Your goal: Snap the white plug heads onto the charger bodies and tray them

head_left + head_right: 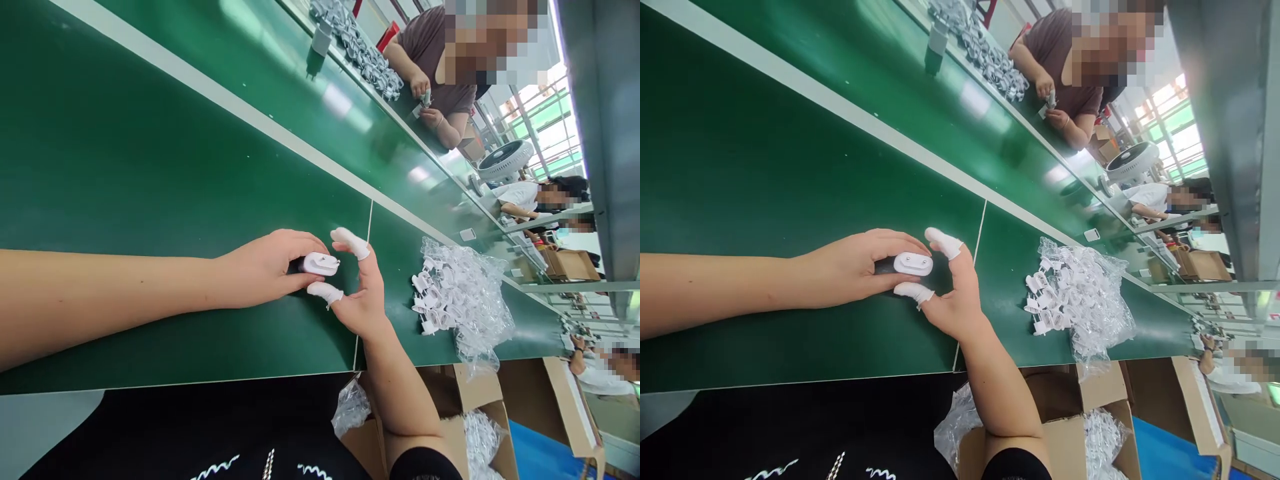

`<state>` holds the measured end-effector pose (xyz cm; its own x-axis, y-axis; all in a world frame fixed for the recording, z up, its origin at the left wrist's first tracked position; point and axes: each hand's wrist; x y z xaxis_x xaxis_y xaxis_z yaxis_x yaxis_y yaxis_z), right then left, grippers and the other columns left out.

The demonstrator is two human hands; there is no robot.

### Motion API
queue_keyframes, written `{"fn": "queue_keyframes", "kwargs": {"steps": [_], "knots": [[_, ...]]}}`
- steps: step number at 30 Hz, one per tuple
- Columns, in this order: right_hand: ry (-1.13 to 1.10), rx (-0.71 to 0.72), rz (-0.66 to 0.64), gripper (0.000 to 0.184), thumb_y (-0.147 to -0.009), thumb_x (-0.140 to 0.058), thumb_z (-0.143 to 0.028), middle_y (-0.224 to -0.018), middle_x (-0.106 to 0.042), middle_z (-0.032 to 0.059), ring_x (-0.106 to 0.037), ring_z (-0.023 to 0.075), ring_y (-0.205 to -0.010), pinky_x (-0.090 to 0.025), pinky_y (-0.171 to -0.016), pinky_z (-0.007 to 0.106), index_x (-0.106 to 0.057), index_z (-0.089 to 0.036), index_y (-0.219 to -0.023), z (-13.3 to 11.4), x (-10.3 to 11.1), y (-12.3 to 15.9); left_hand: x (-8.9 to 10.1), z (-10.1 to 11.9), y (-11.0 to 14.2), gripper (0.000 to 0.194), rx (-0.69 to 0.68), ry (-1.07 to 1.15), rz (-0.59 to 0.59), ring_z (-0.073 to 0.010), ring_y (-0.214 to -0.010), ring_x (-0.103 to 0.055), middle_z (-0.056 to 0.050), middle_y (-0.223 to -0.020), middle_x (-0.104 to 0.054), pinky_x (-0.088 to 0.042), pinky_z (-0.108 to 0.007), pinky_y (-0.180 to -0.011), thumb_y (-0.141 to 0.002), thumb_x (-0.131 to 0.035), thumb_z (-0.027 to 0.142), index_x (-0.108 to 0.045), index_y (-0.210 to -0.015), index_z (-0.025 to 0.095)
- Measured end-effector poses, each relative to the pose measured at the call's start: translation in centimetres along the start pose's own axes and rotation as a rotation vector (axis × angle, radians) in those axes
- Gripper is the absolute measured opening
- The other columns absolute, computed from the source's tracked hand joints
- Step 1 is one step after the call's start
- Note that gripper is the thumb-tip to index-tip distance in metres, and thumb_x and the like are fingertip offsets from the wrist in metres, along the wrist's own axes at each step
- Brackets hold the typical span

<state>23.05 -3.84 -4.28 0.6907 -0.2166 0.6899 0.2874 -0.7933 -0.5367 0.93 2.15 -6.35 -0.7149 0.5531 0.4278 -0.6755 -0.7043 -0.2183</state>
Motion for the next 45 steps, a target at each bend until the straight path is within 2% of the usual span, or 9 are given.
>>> {"fn": "queue_keyframes", "kwargs": {"steps": [4, 8, 11, 18, 25, 30, 35, 41, 45], "knots": [[-0.076, 0.094, 0.066, 0.031, -0.100, -0.083, -0.023, -0.120, -0.086, 0.0070, -0.083, 0.0227, -0.110, -0.066, -0.114, 0.048, -0.077, -0.028, -0.130, -0.1, 0.6, -0.3, 0.1, 0.9, 1.1, 0.036, -0.018, 0.050, 0.026, -0.0291, -0.116, -0.077, -0.008, -0.134, -0.081, -0.063, -0.038, -0.099, -0.108, -0.060, 0.042, -0.074, -0.136, 0.025], [-0.052, 0.169, 0.208, 0.034, -0.099, -0.083, -0.025, -0.110, -0.088, 0.0045, -0.084, 0.0237, -0.097, -0.069, -0.109, 0.054, -0.077, -0.031, -0.132, -0.3, 0.6, 0.0, 0.3, 1.9, 2.2, 0.036, -0.179, 0.140, 0.046, -0.0282, -0.118, -0.075, -0.011, -0.137, -0.078, -0.063, -0.037, -0.099, -0.109, -0.057, 0.031, -0.067, -0.143, 0.025], [0.027, 0.199, 0.254, 0.024, -0.101, -0.079, -0.032, -0.104, -0.086, 0.0054, -0.083, 0.0248, -0.086, -0.070, -0.106, 0.059, -0.077, -0.030, -0.126, -0.4, 0.6, 0.2, 0.6, 2.1, 2.6, 0.042, -0.271, 0.169, 0.028, -0.0300, -0.125, -0.073, -0.013, -0.144, -0.074, -0.063, -0.039, -0.103, -0.110, -0.053, 0.028, -0.060, -0.151, 0.026], [0.035, 0.245, 0.314, 0.022, -0.104, -0.075, -0.026, -0.104, -0.085, 0.0038, -0.082, 0.0226, -0.082, -0.062, -0.117, 0.062, -0.078, -0.030, -0.125, -1.3, 0.7, 0.2, 0.8, 2.3, 2.5, 0.044, -0.410, 0.165, 0.051, -0.0264, -0.127, -0.072, -0.009, -0.148, -0.073, -0.058, -0.036, -0.111, -0.114, -0.048, 0.022, -0.056, -0.156, 0.031], [0.066, 0.284, 0.333, 0.036, -0.104, -0.072, -0.026, -0.106, -0.084, 0.0032, -0.079, 0.0230, -0.077, -0.062, -0.116, 0.067, -0.075, -0.034, -0.140, -1.0, 0.2, 0.4, 1.0, 3.4, 2.7, 0.045, -0.360, 0.111, 0.063, -0.0290, -0.124, -0.073, -0.012, -0.144, -0.076, -0.060, -0.040, -0.107, -0.111, -0.048, 0.022, -0.059, -0.154, 0.025], [0.124, 0.286, 0.394, 0.028, -0.104, -0.075, -0.030, -0.100, -0.086, 0.0009, -0.077, 0.0218, -0.069, -0.066, -0.111, 0.065, -0.077, -0.036, -0.131, -1.0, -0.2, 0.6, 0.5, 3.5, 2.9, 0.043, -0.373, 0.056, 0.130, -0.0271, -0.123, -0.073, -0.011, -0.142, -0.077, -0.061, -0.039, -0.106, -0.111, -0.050, 0.019, -0.059, -0.152, 0.024], [0.215, 0.365, 0.412, 0.032, -0.100, -0.076, -0.020, -0.100, -0.088, 0.0003, -0.078, 0.0206, -0.069, -0.069, -0.109, 0.061, -0.080, -0.035, -0.127, -1.1, 0.0, 0.6, 0.0, 3.5, 3.0, 0.041, -0.361, 0.055, 0.180, -0.0272, -0.127, -0.072, -0.011, -0.145, -0.076, -0.059, -0.040, -0.110, -0.112, -0.049, 0.018, -0.064, -0.150, 0.024], [0.167, 0.318, 0.404, 0.017, -0.105, -0.074, -0.035, -0.093, -0.088, -0.0003, -0.077, 0.0200, -0.061, -0.071, -0.102, 0.061, -0.078, -0.034, -0.121, -1.4, -0.1, 0.4, 0.5, 3.9, 2.8, 0.046, -0.200, 0.255, 0.148, -0.0234, -0.117, -0.074, -0.007, -0.129, -0.082, -0.059, -0.033, -0.106, -0.121, -0.033, 0.027, -0.077, -0.130, 0.020], [0.111, 0.260, 0.377, 0.027, -0.099, -0.085, -0.041, -0.088, -0.086, -0.0001, -0.077, 0.0210, -0.060, -0.073, -0.095, 0.058, -0.074, -0.031, -0.121, -1.4, -0.2, 0.2, 0.9, 4.5, 2.5, 0.053, -0.025, 0.351, 0.050, -0.0226, -0.099, -0.074, -0.004, -0.112, -0.082, -0.062, -0.031, -0.091, -0.121, -0.031, 0.037, -0.082, -0.118, 0.022]]}}
Point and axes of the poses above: each hand's wrist, its own y-axis away from the middle knuckle, its own x-axis out of the back of the hand, z = x × y
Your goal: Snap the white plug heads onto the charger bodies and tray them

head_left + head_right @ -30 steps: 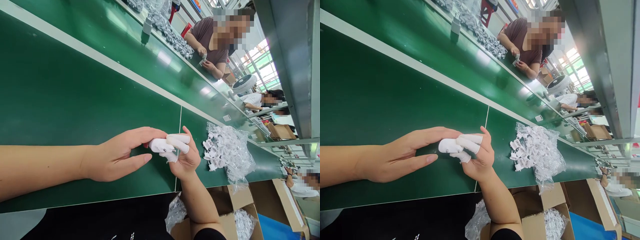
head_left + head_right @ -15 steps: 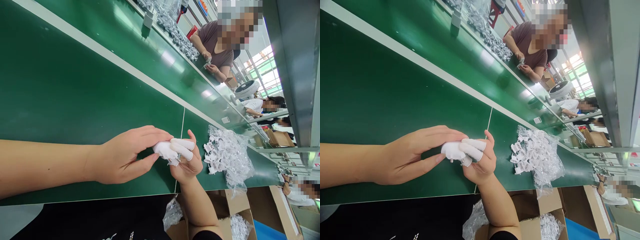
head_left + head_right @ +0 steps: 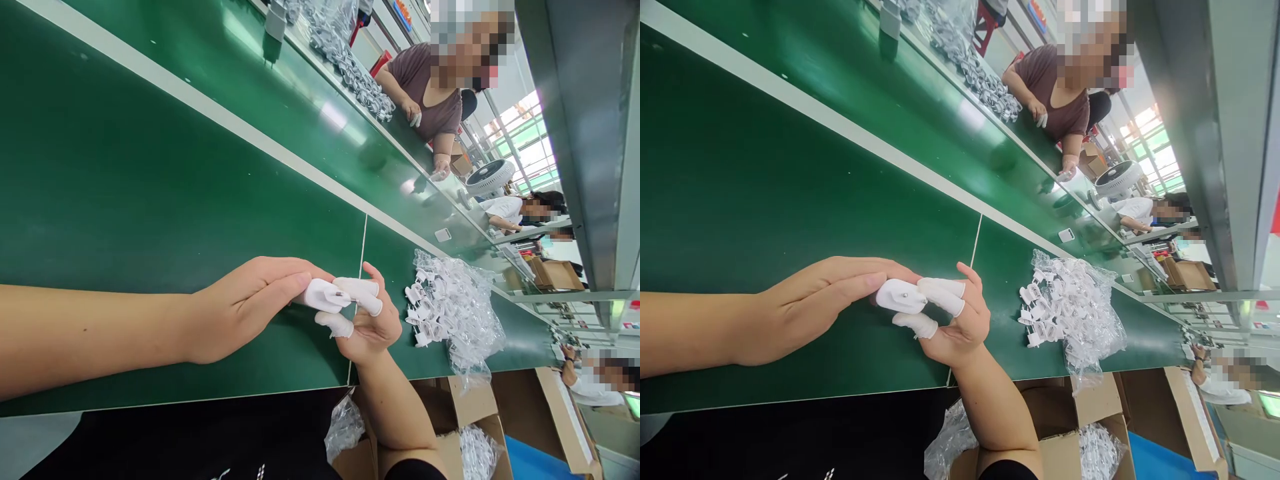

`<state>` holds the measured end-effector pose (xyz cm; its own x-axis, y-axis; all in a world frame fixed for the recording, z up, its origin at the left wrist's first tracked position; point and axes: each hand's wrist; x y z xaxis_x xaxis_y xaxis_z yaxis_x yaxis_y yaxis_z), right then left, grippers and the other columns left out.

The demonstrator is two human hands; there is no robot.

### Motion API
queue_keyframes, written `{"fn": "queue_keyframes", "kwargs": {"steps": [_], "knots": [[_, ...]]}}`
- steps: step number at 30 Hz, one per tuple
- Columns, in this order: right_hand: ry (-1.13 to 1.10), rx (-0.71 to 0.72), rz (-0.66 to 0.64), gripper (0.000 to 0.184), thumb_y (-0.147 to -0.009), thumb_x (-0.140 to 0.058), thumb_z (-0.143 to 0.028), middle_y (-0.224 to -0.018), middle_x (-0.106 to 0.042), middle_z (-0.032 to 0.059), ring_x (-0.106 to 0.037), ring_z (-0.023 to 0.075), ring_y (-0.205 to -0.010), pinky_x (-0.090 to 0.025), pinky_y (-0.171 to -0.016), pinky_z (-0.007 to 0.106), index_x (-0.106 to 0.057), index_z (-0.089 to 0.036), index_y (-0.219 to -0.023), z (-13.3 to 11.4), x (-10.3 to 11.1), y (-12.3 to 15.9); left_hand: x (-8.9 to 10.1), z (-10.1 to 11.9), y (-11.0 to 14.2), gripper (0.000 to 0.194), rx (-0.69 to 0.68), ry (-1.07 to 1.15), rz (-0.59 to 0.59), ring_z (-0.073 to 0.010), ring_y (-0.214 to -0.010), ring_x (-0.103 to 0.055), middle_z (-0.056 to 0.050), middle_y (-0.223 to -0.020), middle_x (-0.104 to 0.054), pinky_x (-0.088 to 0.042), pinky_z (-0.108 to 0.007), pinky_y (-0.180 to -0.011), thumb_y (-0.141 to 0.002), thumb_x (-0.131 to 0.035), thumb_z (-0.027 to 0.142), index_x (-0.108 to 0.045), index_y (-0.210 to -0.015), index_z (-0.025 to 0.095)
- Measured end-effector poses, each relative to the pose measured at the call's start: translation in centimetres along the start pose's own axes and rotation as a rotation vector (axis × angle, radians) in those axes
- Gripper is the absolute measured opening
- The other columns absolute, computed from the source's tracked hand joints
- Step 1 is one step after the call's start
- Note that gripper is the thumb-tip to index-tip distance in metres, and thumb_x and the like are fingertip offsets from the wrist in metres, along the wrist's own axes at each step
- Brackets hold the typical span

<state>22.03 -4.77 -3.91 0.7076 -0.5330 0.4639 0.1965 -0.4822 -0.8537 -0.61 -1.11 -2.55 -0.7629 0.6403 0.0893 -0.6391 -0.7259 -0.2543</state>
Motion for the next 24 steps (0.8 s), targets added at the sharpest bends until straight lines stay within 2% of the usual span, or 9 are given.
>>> {"fn": "queue_keyframes", "kwargs": {"steps": [3, 6, 11, 13, 16, 19, 24], "knots": [[-0.035, -0.022, 0.024, 0.030, -0.097, -0.087, -0.042, -0.087, -0.085, -0.0008, -0.075, 0.0204, -0.057, -0.074, -0.091, 0.056, -0.073, -0.030, -0.121, 0.07, -0.08, -0.04, -0.04, 0.43, -0.09, 0.057, 0.102, -0.002, -0.020, -0.0219, -0.082, -0.066, -0.003, -0.094, -0.078, -0.059, -0.031, -0.076, -0.120, -0.030, 0.043, -0.081, -0.106, 0.021], [-0.104, -0.041, 0.046, 0.029, -0.101, -0.084, -0.045, -0.080, -0.082, -0.0031, -0.074, 0.0195, -0.056, -0.074, -0.088, 0.053, -0.076, -0.029, -0.124, 0.08, -0.14, 0.00, -0.11, 0.42, -0.12, 0.055, 0.165, 0.034, -0.010, -0.0209, -0.078, -0.063, -0.001, -0.085, -0.073, -0.056, -0.030, -0.076, -0.118, -0.031, 0.043, -0.076, -0.094, 0.021], [-0.180, -0.099, 0.033, 0.043, -0.101, -0.085, -0.054, -0.080, -0.081, -0.0034, -0.074, 0.0199, -0.056, -0.072, -0.090, 0.053, -0.078, -0.030, -0.135, 0.04, -0.09, 0.16, -0.07, -0.03, -0.20, 0.055, 0.161, 0.131, -0.088, -0.0218, -0.084, -0.067, -0.001, -0.087, -0.076, -0.055, -0.028, -0.082, -0.117, -0.033, 0.045, -0.074, -0.090, 0.021], [-0.201, -0.110, 0.027, 0.047, -0.100, -0.085, -0.055, -0.085, -0.084, -0.0024, -0.074, 0.0199, -0.057, -0.072, -0.091, 0.052, -0.077, -0.031, -0.139, 0.05, -0.05, 0.21, -0.18, 0.17, -0.15, 0.054, 0.166, 0.155, -0.080, -0.0209, -0.083, -0.065, 0.000, -0.087, -0.075, -0.054, -0.027, -0.082, -0.117, -0.032, 0.043, -0.074, -0.090, 0.021], [-0.217, -0.121, 0.015, 0.047, -0.101, -0.085, -0.054, -0.093, -0.087, -0.0012, -0.074, 0.0196, -0.059, -0.071, -0.090, 0.052, -0.077, -0.032, -0.141, 0.09, -0.01, 0.32, -0.48, 0.77, -0.01, 0.054, 0.194, 0.204, -0.024, -0.0195, -0.080, -0.061, 0.001, -0.084, -0.071, -0.051, -0.026, -0.082, -0.118, -0.030, 0.037, -0.073, -0.088, 0.022], [-0.212, -0.141, 0.012, 0.049, -0.098, -0.087, -0.054, -0.090, -0.086, -0.0023, -0.075, 0.0202, -0.060, -0.070, -0.094, 0.054, -0.076, -0.033, -0.141, 0.14, 0.00, 0.55, -0.60, 0.91, 0.07, 0.053, 0.200, 0.215, -0.011, -0.0195, -0.079, -0.060, 0.001, -0.082, -0.070, -0.050, -0.026, -0.082, -0.118, -0.031, 0.033, -0.072, -0.085, 0.022], [-0.188, -0.148, 0.008, 0.040, -0.100, -0.084, -0.053, -0.081, -0.082, -0.0038, -0.073, 0.0201, -0.058, -0.070, -0.095, 0.056, -0.077, -0.033, -0.134, 0.12, -0.04, 0.69, -0.43, 0.23, 0.02, 0.057, 0.220, 0.242, -0.081, -0.0196, -0.072, -0.061, 0.000, -0.078, -0.074, -0.052, -0.026, -0.075, -0.119, -0.033, 0.039, -0.073, -0.082, 0.022]]}}
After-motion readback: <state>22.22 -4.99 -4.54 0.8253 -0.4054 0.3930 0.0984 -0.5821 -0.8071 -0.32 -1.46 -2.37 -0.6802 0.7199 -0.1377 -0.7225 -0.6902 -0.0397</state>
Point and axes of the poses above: each hand's wrist, its own y-axis away from the middle knuckle, its own x-axis out of the back of the hand, z = x × y
